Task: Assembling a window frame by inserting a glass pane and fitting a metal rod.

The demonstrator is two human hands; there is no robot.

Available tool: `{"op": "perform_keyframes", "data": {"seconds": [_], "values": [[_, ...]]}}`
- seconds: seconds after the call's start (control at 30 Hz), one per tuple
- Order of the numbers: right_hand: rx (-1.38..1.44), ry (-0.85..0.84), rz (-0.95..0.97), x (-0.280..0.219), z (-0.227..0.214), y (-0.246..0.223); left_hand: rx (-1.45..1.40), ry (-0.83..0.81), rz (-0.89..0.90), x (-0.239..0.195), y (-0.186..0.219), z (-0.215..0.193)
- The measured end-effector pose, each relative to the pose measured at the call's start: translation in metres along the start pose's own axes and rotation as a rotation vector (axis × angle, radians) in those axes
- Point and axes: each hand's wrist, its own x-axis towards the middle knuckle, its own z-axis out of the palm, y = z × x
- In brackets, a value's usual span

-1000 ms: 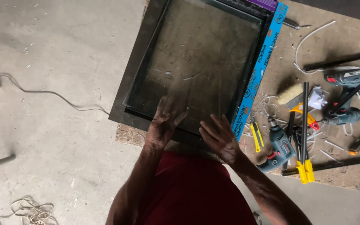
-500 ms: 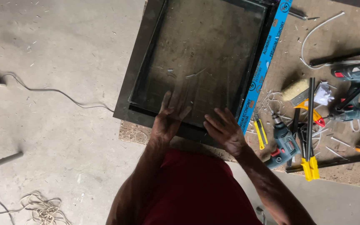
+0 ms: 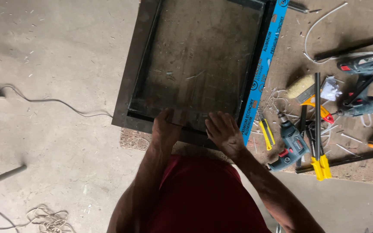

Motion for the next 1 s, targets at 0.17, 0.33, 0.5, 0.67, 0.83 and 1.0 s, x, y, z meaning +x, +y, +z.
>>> {"op": "perform_keyframes", "data": {"seconds": [0.17,0.33,0.5,0.67,0.83,1.0], "values": [[-0.041,0.095,-0.084,0.015,-0.010,0.003,1.225,0.100,0.275,-0.033,0.001,0.008],[-0.091,0.107,-0.143,0.013,-0.011,0.002,0.718,0.233,-0.003,-0.029,0.007,0.009],[-0.054,0.176,-0.183,0.021,-0.016,0.004,0.265,0.184,-0.031,-0.066,0.004,-0.016],[-0.062,0.211,-0.229,0.023,-0.012,0.005,0.090,0.389,-0.014,-0.080,-0.022,-0.048],[0.040,0.226,-0.209,0.032,-0.024,0.000,-0.357,0.294,-0.124,-0.049,-0.032,-0.046],[0.045,0.249,-0.217,0.032,-0.020,0.002,-0.502,0.344,-0.144,-0.027,-0.029,-0.040]]}}
